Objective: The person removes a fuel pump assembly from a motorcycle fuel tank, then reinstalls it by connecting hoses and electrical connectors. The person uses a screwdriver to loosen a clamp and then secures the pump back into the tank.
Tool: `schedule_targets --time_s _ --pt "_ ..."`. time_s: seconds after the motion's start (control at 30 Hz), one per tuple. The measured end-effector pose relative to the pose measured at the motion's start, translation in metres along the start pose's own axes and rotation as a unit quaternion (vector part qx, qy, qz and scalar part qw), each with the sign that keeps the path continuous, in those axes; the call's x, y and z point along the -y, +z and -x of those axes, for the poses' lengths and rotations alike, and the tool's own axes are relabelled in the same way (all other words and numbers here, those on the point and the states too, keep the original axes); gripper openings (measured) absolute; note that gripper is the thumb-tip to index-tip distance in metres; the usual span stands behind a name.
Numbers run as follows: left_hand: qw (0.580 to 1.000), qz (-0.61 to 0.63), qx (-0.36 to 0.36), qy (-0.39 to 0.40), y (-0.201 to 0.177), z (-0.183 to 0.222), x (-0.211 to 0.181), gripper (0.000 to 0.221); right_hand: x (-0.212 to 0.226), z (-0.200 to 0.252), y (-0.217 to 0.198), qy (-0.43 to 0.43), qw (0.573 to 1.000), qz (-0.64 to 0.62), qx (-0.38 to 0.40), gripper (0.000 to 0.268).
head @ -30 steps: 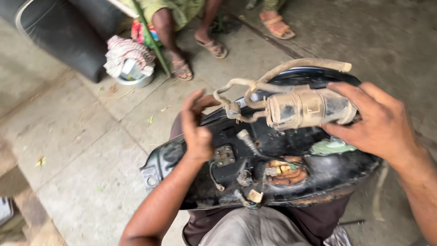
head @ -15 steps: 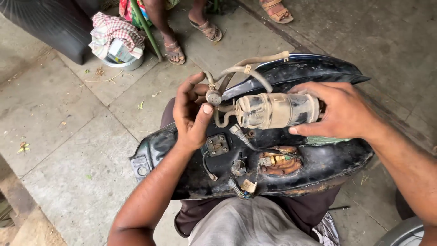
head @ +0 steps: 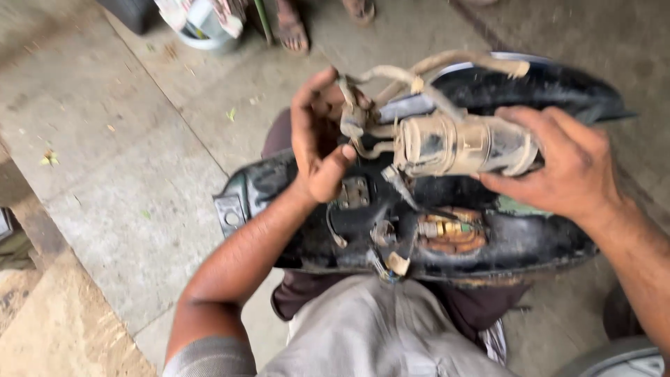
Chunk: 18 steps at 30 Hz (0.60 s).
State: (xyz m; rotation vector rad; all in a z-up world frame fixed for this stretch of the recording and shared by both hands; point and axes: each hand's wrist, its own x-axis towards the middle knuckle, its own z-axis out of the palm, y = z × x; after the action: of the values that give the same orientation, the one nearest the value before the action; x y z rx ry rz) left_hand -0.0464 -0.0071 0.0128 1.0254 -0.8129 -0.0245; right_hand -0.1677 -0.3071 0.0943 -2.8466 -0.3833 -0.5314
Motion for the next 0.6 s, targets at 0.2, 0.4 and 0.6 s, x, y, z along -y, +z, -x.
schedule_targets --time_s 0.2,0.4,0.6 --pt "1.0 -0.002 0.014 0.013 -0.003 0.0 0.004 0.076 0.0 -0.001 0.002 -0.022 0.999 0.027 -0.017 0.069" --pt "0.999 -0.028 0.012 0.014 0.003 -0.003 0.001 0.075 0.008 -0.014 -0.009 -0.023 0.996 -0.089 -0.004 0.07" --pt "0.991 -0.133 -0.006 0.02 0.006 -0.004 0.01 0.061 -0.033 0.005 0.013 0.141 0.903 -0.376 0.155 0.068"
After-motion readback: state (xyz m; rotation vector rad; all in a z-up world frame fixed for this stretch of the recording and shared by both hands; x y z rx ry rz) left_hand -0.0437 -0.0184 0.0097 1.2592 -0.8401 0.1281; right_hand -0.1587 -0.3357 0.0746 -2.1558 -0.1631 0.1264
